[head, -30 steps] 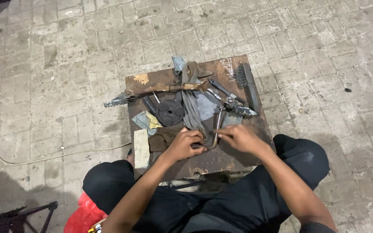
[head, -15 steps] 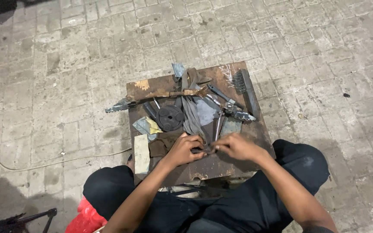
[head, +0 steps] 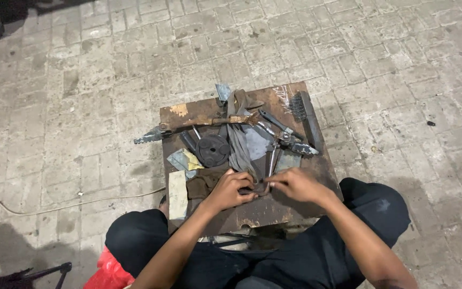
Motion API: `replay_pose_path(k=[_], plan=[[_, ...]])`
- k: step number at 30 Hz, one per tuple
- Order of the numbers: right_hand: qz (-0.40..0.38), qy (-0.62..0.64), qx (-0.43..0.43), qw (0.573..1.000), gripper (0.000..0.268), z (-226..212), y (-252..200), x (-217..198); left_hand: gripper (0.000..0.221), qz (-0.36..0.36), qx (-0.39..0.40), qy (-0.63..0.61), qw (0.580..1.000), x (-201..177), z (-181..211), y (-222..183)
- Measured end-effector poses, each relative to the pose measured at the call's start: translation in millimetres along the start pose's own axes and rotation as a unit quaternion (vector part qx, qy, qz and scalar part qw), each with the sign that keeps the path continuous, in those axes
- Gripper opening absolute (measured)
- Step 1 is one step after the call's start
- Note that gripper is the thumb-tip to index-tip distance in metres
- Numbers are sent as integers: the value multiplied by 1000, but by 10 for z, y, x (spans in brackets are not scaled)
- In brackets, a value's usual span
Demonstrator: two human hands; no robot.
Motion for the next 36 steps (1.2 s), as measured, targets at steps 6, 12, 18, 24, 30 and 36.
replay_pose_path(k=[6, 12, 18, 24, 30, 36], plan=[[-32, 7, -19, 999, 23, 51, 15, 183, 15, -5, 2, -1, 1000, 11, -14, -4], [23, 12, -4, 1000, 24, 8, 13, -53, 14, -4, 7, 4, 1000, 51, -52, -8], [-34, 26, -18, 999, 23, 29, 30, 213, 14, -8, 2, 3, 1000, 37, -32, -2], [14, 9, 10, 1000, 24, 41, 42, -23, 15, -3, 6, 5, 1000, 14, -8, 8], [-44, 9, 11, 999, 25, 179, 58, 255, 12, -5, 1, 0, 1000, 46, -58, 6], [-8, -7, 1, 1000, 24, 156, 61, 126, 13, -4, -3, -3, 1000, 38, -46, 17]])
Point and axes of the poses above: each hand's wrist, its own y-axis towards the middle knuckle, its own x-axis out of the palm, z = x × y, the point moved 7 cm from there along y, towards the middle knuckle, and after that the axes turned 2 degrees about y, right-handed, at the moved point
